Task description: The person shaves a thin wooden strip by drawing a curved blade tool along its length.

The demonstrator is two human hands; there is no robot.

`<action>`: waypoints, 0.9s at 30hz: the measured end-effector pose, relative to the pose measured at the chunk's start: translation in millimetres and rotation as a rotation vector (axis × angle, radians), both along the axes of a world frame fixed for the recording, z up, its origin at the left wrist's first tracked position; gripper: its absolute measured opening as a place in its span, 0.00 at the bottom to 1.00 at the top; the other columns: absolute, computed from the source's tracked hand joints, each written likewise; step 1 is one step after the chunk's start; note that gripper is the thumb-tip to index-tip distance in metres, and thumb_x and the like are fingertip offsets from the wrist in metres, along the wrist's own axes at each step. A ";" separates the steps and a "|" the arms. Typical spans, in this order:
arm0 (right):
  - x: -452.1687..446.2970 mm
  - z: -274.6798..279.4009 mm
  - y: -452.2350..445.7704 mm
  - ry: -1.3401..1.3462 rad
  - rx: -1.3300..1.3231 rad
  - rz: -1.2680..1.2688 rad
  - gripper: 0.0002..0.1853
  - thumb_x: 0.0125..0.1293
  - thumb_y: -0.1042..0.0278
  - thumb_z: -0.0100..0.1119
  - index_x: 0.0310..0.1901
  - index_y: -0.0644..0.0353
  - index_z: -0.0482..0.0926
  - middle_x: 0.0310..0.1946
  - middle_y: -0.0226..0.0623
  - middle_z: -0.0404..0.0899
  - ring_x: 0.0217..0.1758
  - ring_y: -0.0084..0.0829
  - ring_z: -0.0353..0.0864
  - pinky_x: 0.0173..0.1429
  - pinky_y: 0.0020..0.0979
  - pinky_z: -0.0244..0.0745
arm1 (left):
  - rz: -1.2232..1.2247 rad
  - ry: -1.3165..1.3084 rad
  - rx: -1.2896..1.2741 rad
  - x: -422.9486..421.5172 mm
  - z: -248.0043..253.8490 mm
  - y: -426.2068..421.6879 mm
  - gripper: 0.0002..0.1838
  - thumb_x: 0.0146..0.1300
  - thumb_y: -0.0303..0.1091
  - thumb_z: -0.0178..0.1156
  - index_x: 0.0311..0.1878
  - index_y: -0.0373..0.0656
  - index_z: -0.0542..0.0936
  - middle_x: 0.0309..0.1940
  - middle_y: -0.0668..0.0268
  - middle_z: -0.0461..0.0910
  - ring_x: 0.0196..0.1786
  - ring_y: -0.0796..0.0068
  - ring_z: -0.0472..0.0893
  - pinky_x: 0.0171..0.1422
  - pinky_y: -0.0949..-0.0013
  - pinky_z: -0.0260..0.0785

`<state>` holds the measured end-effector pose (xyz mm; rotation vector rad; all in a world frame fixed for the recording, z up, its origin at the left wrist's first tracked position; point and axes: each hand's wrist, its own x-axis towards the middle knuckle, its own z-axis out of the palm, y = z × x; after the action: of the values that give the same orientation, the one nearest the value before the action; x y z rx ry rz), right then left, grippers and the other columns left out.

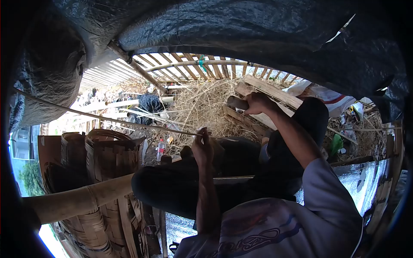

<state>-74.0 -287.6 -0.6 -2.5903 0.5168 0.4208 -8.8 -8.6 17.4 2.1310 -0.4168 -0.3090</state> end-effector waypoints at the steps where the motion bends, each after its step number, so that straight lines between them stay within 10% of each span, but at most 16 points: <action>1: -1.3 -2.7 -2.0 0.006 0.016 -0.002 0.25 0.43 0.52 0.73 0.45 0.53 0.84 0.36 0.44 0.84 0.42 0.43 0.84 0.49 0.39 0.77 | 0.005 -0.001 -0.009 -0.7 2.3 -1.9 0.15 0.69 0.38 0.54 0.51 0.39 0.80 0.38 0.56 0.85 0.46 0.58 0.84 0.49 0.63 0.73; 27: -9.1 2.0 -6.1 0.095 0.001 0.003 0.25 0.43 0.49 0.72 0.43 0.54 0.84 0.36 0.44 0.85 0.42 0.42 0.84 0.47 0.40 0.78 | 0.069 -0.114 0.087 -3.6 -1.7 -1.9 0.18 0.65 0.32 0.54 0.56 0.36 0.76 0.52 0.46 0.79 0.56 0.47 0.77 0.61 0.55 0.69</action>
<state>-83.1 -293.7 1.4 -2.5796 0.5450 0.5465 -12.4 -10.5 15.6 2.2504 -0.4000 -0.1696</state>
